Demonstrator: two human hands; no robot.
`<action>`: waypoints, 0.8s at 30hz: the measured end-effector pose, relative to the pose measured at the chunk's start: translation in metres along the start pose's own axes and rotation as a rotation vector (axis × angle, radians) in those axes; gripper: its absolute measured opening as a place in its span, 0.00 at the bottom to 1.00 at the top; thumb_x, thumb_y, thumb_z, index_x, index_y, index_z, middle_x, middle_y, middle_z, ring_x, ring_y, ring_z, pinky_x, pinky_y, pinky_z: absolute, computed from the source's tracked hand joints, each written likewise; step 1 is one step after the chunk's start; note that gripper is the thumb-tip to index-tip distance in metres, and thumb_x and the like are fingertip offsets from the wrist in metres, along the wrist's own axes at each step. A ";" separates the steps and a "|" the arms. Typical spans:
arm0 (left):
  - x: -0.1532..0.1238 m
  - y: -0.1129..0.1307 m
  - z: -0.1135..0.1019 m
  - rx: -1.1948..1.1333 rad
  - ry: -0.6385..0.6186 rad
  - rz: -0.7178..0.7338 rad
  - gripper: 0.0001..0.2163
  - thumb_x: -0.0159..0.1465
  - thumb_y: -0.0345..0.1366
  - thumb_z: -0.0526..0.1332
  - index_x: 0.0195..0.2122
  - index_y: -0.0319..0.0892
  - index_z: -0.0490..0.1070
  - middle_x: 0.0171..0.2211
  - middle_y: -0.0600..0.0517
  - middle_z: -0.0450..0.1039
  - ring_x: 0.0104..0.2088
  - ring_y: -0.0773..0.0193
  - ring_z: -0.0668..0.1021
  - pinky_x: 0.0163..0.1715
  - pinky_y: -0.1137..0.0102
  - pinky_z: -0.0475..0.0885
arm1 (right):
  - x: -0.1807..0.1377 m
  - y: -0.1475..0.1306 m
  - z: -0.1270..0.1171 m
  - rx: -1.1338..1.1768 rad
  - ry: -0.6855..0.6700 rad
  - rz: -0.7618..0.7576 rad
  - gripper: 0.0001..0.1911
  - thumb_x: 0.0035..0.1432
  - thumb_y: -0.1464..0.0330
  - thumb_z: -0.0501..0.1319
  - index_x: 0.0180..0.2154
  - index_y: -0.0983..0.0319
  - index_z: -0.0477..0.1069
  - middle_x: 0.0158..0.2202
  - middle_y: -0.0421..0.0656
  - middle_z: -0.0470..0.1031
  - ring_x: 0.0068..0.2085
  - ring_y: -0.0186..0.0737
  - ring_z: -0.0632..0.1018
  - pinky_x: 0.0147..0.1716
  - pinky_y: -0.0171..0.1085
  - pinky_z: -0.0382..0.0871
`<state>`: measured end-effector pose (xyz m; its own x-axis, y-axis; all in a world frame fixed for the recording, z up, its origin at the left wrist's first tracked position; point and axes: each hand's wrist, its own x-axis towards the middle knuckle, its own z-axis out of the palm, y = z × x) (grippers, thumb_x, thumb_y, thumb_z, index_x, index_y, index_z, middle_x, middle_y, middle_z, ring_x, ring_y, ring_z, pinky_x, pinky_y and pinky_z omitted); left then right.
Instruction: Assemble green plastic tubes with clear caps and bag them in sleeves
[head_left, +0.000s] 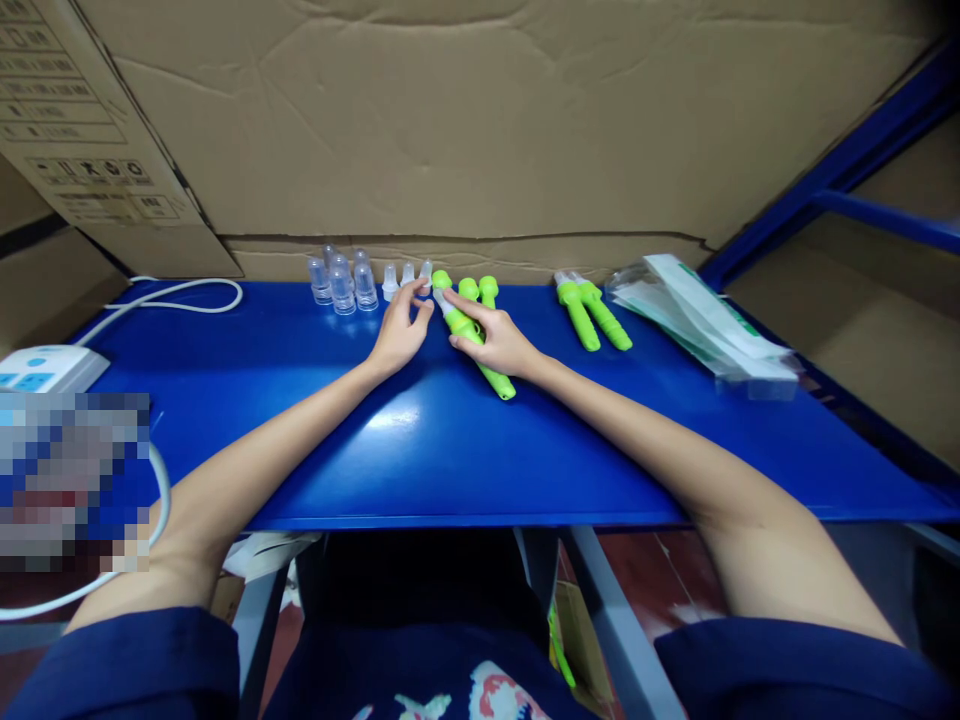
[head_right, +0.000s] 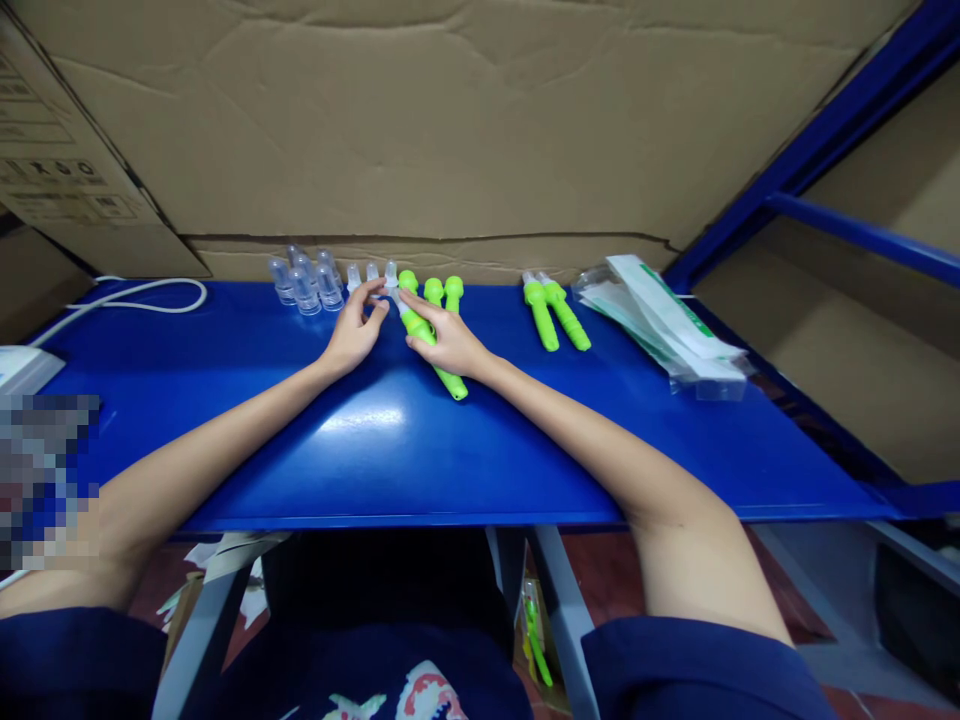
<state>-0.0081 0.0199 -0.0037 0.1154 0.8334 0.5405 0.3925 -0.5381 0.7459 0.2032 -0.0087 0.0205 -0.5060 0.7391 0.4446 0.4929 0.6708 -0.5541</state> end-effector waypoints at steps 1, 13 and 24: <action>0.000 0.004 -0.006 0.121 0.043 0.036 0.20 0.73 0.44 0.61 0.64 0.44 0.70 0.61 0.40 0.75 0.59 0.50 0.77 0.64 0.54 0.68 | 0.000 -0.001 0.000 0.001 0.002 -0.001 0.40 0.59 0.68 0.63 0.73 0.59 0.65 0.74 0.46 0.62 0.75 0.55 0.63 0.75 0.56 0.54; 0.011 0.018 -0.058 0.798 0.224 -0.147 0.25 0.70 0.39 0.55 0.67 0.37 0.67 0.70 0.31 0.65 0.73 0.34 0.60 0.68 0.37 0.54 | -0.001 -0.008 -0.001 0.008 0.013 -0.031 0.40 0.58 0.68 0.63 0.72 0.61 0.66 0.73 0.45 0.63 0.75 0.53 0.63 0.75 0.55 0.55; 0.006 0.022 -0.049 0.792 0.099 -0.024 0.21 0.75 0.45 0.51 0.60 0.39 0.72 0.66 0.33 0.71 0.72 0.37 0.62 0.70 0.38 0.49 | 0.000 -0.007 0.000 0.002 0.007 -0.040 0.40 0.59 0.68 0.62 0.73 0.64 0.65 0.74 0.49 0.62 0.75 0.55 0.64 0.75 0.56 0.55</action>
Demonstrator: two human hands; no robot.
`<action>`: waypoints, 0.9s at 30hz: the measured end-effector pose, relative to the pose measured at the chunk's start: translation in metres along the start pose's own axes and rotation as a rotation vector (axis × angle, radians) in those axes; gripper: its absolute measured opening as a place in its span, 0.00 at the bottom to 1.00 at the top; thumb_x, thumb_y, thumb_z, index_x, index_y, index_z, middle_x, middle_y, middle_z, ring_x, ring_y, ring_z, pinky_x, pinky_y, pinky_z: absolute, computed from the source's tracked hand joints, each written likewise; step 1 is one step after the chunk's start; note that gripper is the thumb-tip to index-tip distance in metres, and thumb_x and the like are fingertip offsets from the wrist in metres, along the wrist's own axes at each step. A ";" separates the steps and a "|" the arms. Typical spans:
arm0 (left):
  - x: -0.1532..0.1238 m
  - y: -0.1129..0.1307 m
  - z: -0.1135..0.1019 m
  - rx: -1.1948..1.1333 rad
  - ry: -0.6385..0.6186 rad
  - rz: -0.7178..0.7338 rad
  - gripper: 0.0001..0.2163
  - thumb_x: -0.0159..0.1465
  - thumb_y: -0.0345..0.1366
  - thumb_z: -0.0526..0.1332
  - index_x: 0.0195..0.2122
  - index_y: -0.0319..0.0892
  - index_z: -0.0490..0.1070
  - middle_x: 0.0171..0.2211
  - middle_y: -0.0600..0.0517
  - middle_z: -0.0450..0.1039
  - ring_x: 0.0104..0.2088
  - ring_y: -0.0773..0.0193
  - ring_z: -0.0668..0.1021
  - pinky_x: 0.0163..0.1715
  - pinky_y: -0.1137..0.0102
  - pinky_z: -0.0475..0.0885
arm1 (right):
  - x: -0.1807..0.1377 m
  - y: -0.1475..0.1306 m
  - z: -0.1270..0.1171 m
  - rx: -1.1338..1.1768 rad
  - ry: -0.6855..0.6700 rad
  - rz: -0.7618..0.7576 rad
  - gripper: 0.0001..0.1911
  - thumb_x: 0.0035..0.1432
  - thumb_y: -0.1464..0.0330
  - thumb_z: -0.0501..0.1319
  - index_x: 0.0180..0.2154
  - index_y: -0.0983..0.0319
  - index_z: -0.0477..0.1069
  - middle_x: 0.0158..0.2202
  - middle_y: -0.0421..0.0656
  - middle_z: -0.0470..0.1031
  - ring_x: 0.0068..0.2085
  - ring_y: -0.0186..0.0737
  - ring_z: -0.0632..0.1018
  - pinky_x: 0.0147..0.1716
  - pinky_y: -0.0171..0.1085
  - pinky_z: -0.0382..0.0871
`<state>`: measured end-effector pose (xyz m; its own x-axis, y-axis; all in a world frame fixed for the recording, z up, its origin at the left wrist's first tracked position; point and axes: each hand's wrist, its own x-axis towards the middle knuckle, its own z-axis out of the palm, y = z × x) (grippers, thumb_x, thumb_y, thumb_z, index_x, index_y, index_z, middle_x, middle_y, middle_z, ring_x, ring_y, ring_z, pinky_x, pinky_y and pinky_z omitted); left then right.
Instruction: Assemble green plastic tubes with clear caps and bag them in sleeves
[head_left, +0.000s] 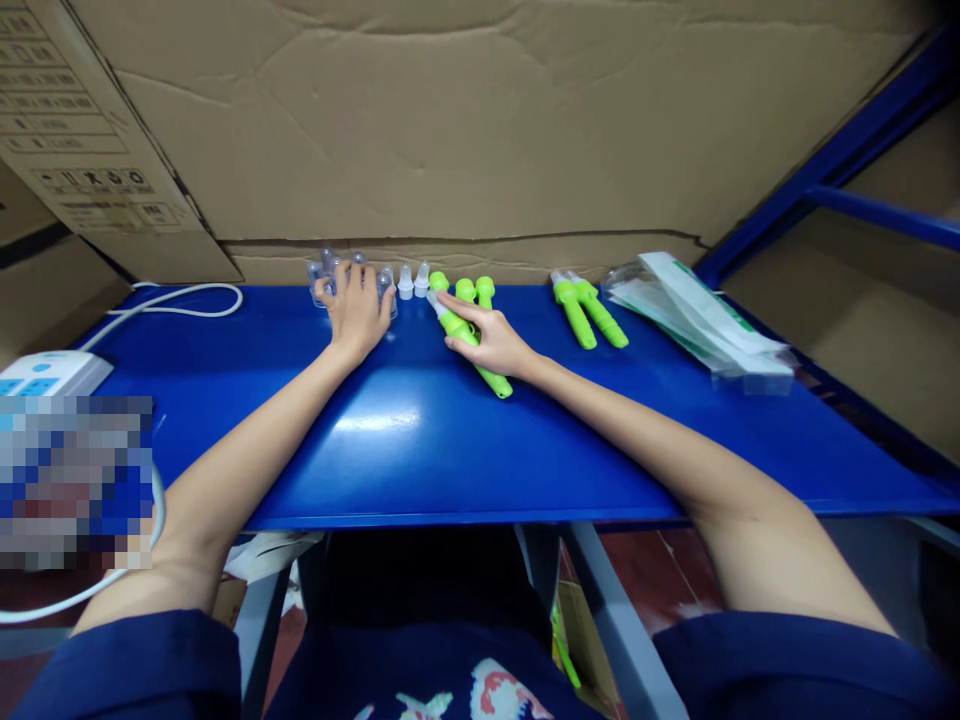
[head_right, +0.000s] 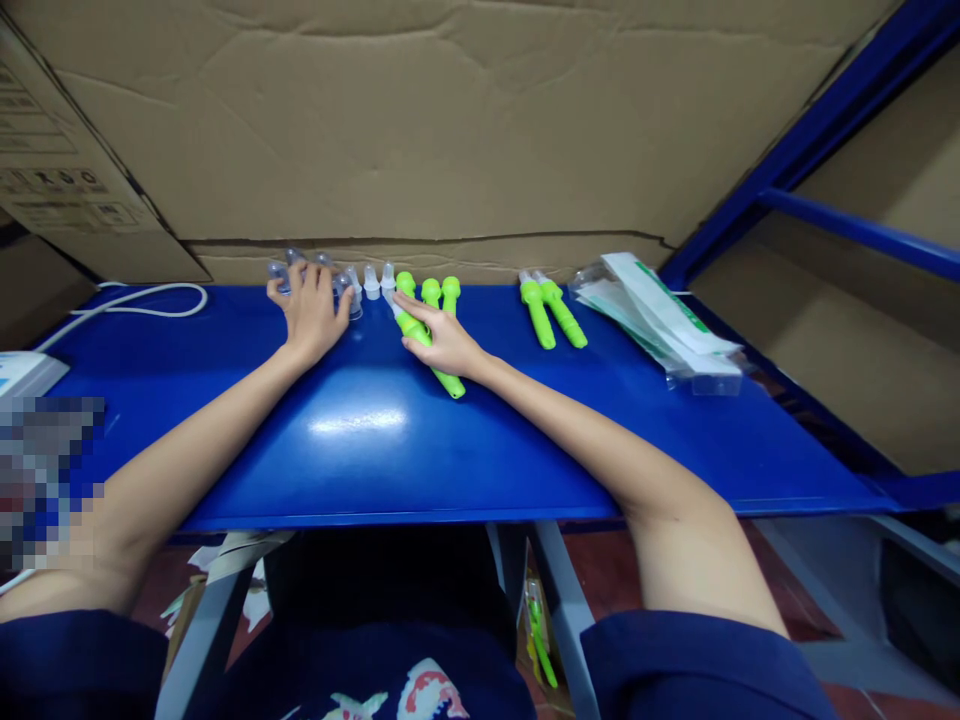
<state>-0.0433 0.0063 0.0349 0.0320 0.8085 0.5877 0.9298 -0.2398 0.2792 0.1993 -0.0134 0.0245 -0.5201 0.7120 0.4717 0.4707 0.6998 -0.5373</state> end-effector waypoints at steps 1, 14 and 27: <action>0.000 0.000 0.001 -0.025 0.000 0.019 0.21 0.74 0.45 0.52 0.60 0.39 0.72 0.66 0.33 0.71 0.72 0.37 0.62 0.70 0.38 0.48 | 0.000 0.000 0.000 0.005 -0.001 0.002 0.40 0.59 0.68 0.63 0.73 0.63 0.65 0.74 0.48 0.62 0.75 0.55 0.64 0.75 0.56 0.54; 0.000 -0.002 0.018 -0.150 -0.181 0.176 0.27 0.66 0.41 0.65 0.63 0.34 0.65 0.52 0.31 0.79 0.60 0.32 0.77 0.64 0.41 0.63 | 0.000 -0.003 0.000 0.010 0.006 0.041 0.39 0.58 0.68 0.63 0.71 0.61 0.68 0.73 0.46 0.64 0.75 0.53 0.64 0.75 0.56 0.55; 0.009 -0.015 0.047 -0.803 0.034 -0.257 0.30 0.68 0.65 0.60 0.55 0.45 0.63 0.27 0.53 0.76 0.30 0.59 0.81 0.42 0.62 0.77 | -0.002 -0.004 0.001 0.010 0.012 -0.026 0.39 0.59 0.65 0.63 0.71 0.63 0.68 0.71 0.48 0.67 0.73 0.53 0.68 0.74 0.54 0.58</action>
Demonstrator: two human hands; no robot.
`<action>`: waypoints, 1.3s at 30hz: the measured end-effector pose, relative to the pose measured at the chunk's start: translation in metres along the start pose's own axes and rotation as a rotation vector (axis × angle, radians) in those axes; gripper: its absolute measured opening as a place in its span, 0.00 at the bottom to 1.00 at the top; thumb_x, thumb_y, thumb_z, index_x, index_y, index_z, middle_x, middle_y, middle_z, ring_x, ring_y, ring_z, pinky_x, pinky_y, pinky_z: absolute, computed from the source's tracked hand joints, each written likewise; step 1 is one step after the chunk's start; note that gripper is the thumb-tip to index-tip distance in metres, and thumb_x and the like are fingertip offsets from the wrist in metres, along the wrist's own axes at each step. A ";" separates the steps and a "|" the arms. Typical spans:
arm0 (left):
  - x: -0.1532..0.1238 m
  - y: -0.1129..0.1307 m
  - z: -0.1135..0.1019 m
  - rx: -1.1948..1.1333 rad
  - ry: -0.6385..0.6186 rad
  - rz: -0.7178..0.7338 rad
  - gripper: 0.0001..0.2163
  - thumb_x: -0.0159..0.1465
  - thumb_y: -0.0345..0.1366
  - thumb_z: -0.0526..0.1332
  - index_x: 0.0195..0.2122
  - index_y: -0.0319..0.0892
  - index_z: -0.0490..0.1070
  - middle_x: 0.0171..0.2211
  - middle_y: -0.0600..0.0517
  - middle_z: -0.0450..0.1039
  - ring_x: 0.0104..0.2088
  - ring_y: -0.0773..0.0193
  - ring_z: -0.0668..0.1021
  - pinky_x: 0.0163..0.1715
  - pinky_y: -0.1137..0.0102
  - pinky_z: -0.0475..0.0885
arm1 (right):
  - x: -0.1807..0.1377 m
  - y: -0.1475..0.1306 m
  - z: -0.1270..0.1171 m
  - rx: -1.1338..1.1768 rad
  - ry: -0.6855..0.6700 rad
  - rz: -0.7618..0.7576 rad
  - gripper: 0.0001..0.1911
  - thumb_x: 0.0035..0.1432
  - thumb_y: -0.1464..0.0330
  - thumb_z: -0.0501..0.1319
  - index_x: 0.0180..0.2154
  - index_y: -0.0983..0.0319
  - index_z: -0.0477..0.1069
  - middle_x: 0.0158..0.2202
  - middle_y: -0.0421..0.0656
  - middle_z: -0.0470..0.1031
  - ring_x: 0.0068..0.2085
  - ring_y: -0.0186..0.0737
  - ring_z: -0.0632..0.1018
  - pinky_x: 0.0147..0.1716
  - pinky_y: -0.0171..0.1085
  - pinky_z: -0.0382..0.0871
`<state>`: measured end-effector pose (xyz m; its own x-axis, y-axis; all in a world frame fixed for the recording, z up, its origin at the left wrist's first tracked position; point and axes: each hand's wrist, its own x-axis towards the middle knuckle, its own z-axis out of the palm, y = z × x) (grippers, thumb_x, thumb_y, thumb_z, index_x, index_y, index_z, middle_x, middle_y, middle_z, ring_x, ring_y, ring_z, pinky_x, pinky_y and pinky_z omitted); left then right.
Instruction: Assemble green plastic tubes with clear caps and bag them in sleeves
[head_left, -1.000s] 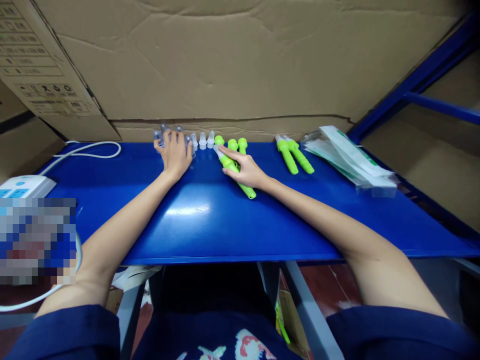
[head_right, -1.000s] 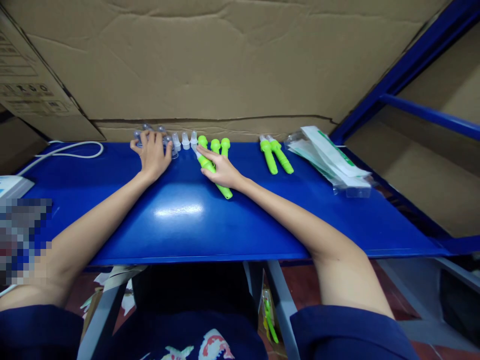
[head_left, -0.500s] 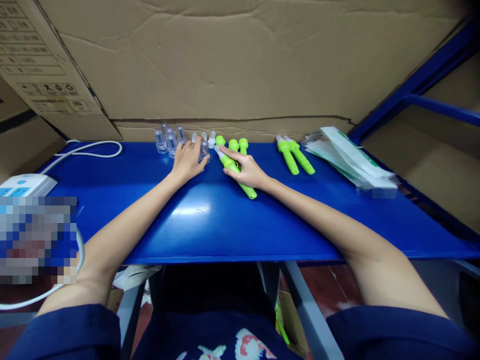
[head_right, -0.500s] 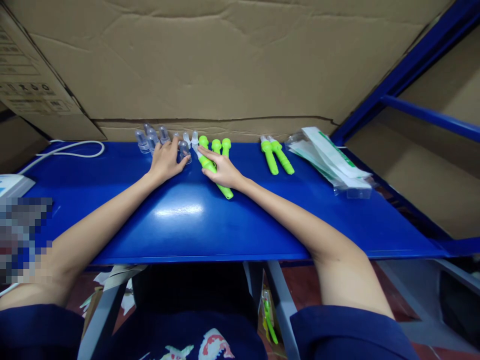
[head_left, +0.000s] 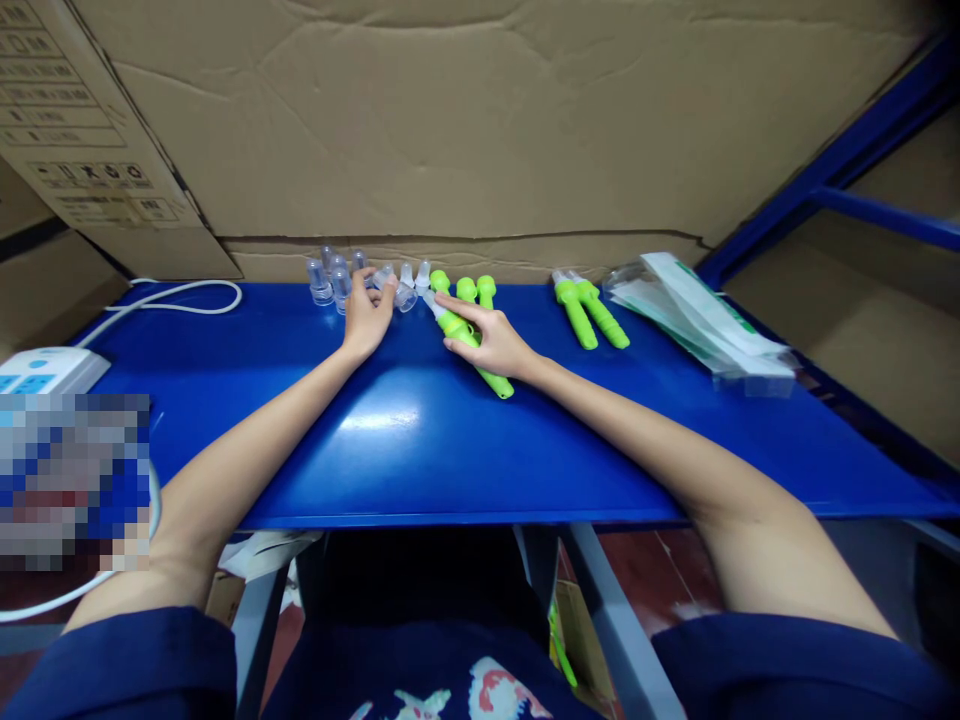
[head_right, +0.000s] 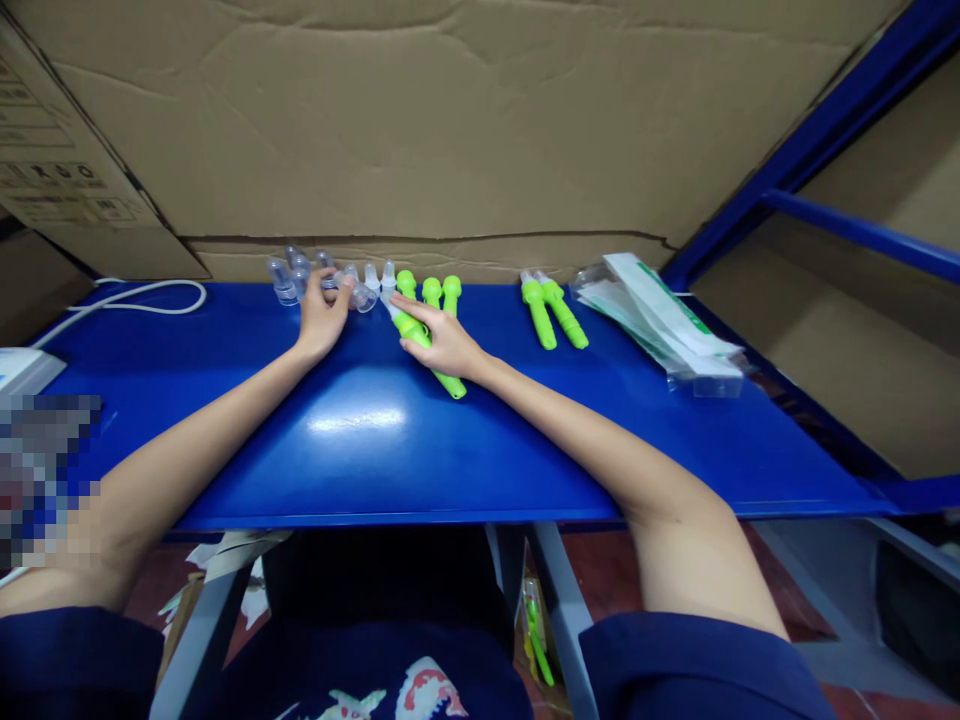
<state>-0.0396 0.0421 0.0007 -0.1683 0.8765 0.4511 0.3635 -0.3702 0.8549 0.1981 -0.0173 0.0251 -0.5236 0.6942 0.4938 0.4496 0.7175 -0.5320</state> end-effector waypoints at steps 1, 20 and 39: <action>0.000 -0.001 0.001 -0.018 0.008 -0.019 0.30 0.67 0.66 0.60 0.55 0.45 0.63 0.27 0.53 0.76 0.29 0.59 0.81 0.41 0.62 0.77 | 0.000 -0.001 0.000 -0.001 -0.003 -0.011 0.38 0.59 0.65 0.63 0.71 0.64 0.68 0.71 0.49 0.68 0.73 0.53 0.68 0.74 0.54 0.58; -0.024 0.016 0.009 -0.140 -0.379 0.130 0.32 0.61 0.66 0.68 0.54 0.48 0.66 0.28 0.53 0.79 0.27 0.59 0.82 0.34 0.63 0.77 | -0.002 0.012 0.012 0.075 0.026 0.047 0.48 0.57 0.59 0.64 0.74 0.60 0.50 0.73 0.60 0.57 0.74 0.61 0.60 0.60 0.57 0.75; -0.020 0.017 0.010 -0.291 -0.287 0.080 0.35 0.59 0.64 0.70 0.57 0.49 0.60 0.35 0.53 0.81 0.37 0.58 0.86 0.48 0.59 0.79 | -0.004 -0.005 0.011 -0.235 0.138 0.291 0.25 0.62 0.43 0.65 0.45 0.57 0.71 0.34 0.48 0.79 0.38 0.58 0.83 0.45 0.59 0.80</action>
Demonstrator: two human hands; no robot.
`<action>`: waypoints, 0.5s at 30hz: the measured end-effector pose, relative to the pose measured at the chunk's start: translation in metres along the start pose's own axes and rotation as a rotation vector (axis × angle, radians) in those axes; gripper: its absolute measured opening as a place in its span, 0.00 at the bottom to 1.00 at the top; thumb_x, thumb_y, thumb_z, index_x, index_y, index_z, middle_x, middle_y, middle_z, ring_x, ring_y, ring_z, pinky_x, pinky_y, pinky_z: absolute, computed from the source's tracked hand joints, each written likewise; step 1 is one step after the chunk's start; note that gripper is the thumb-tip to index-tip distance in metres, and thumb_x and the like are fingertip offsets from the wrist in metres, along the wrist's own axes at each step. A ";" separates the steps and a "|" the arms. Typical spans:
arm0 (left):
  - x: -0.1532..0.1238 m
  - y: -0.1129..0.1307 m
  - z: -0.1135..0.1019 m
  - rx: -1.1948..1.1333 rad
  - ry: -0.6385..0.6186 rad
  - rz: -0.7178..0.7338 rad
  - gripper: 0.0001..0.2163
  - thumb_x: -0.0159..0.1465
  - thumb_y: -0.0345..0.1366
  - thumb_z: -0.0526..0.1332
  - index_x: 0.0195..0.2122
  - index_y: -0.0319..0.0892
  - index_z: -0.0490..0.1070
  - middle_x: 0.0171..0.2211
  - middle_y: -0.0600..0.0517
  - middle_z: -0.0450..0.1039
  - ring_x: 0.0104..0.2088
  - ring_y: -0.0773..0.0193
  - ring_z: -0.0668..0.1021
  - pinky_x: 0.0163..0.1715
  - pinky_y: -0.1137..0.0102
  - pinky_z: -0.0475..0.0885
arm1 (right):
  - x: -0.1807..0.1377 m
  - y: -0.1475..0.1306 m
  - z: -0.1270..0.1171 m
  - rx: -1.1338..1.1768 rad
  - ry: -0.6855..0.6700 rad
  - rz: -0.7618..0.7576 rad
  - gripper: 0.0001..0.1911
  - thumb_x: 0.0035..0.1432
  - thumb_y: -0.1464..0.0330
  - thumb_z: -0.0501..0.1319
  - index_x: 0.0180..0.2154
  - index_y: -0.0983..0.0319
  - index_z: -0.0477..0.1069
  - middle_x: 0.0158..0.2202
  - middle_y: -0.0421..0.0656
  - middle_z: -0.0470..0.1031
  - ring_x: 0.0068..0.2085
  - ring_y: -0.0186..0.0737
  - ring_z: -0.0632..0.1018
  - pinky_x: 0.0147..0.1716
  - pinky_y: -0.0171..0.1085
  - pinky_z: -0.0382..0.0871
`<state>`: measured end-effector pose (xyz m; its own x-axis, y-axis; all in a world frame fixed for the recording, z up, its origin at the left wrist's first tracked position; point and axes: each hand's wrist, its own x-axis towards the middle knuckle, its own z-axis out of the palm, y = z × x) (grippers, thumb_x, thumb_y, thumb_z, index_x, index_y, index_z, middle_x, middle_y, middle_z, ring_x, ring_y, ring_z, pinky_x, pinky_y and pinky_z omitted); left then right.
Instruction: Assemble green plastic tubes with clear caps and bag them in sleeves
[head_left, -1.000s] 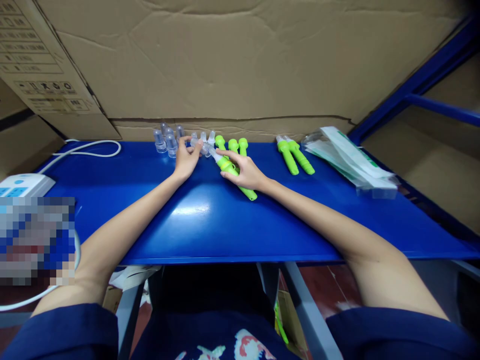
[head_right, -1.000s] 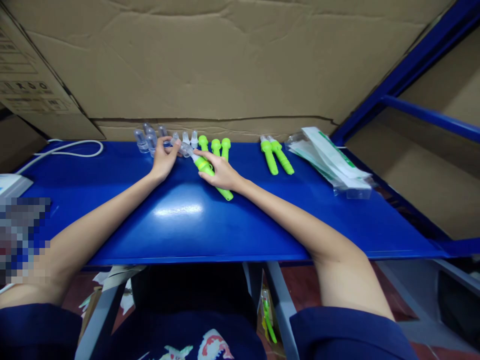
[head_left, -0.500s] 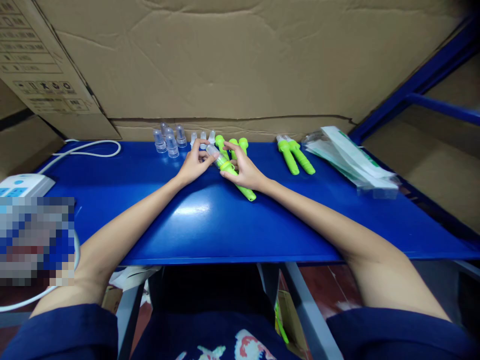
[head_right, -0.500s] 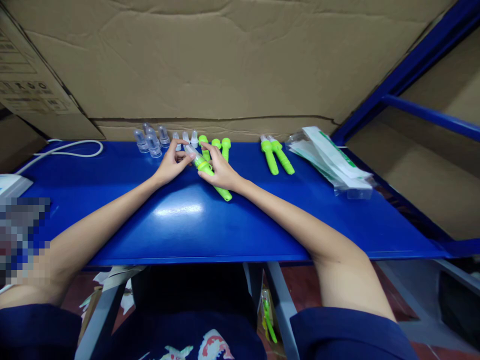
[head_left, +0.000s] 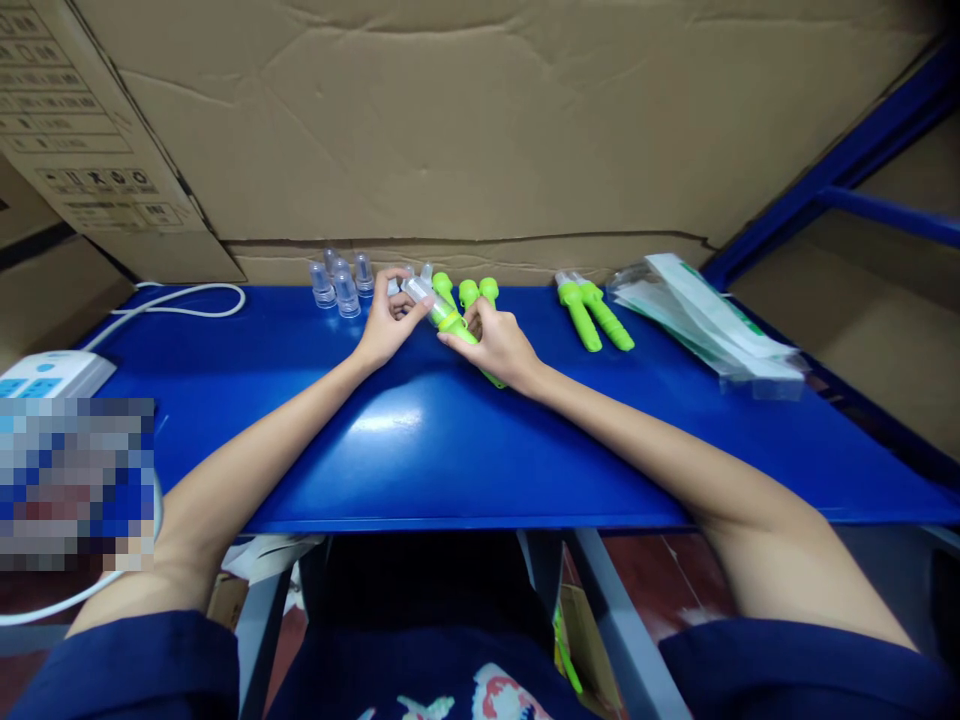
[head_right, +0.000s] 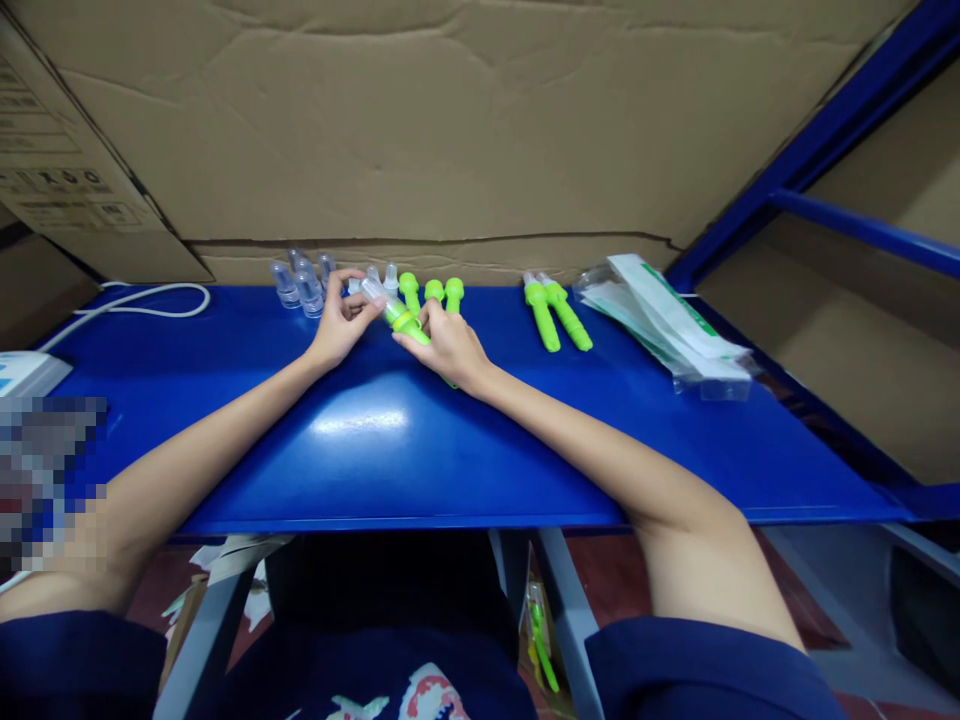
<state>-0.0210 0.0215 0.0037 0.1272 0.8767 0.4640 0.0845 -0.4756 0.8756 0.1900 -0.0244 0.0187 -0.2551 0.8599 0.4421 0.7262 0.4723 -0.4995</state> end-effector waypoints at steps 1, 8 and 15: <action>0.000 0.001 0.000 -0.008 -0.003 -0.008 0.35 0.60 0.63 0.71 0.58 0.49 0.60 0.36 0.52 0.81 0.39 0.57 0.86 0.48 0.59 0.79 | 0.000 -0.002 -0.002 -0.035 0.014 0.022 0.24 0.61 0.45 0.66 0.44 0.58 0.72 0.35 0.49 0.80 0.39 0.60 0.83 0.45 0.59 0.80; 0.003 0.007 -0.003 -0.094 -0.070 0.036 0.34 0.53 0.61 0.75 0.50 0.46 0.65 0.47 0.46 0.80 0.48 0.55 0.85 0.54 0.58 0.79 | 0.003 -0.007 -0.013 -0.161 0.055 0.014 0.22 0.70 0.60 0.60 0.59 0.64 0.77 0.58 0.56 0.80 0.56 0.65 0.82 0.54 0.56 0.77; 0.008 0.000 -0.018 0.085 -0.196 -0.002 0.33 0.46 0.62 0.78 0.36 0.44 0.64 0.36 0.48 0.79 0.36 0.58 0.82 0.38 0.63 0.78 | 0.013 0.015 -0.030 -0.280 -0.101 -0.285 0.27 0.70 0.58 0.60 0.63 0.67 0.69 0.58 0.60 0.78 0.55 0.60 0.81 0.52 0.52 0.78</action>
<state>-0.0378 0.0296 0.0093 0.3157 0.8511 0.4196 0.1675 -0.4852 0.8582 0.2169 -0.0119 0.0389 -0.5226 0.7235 0.4510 0.7594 0.6355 -0.1394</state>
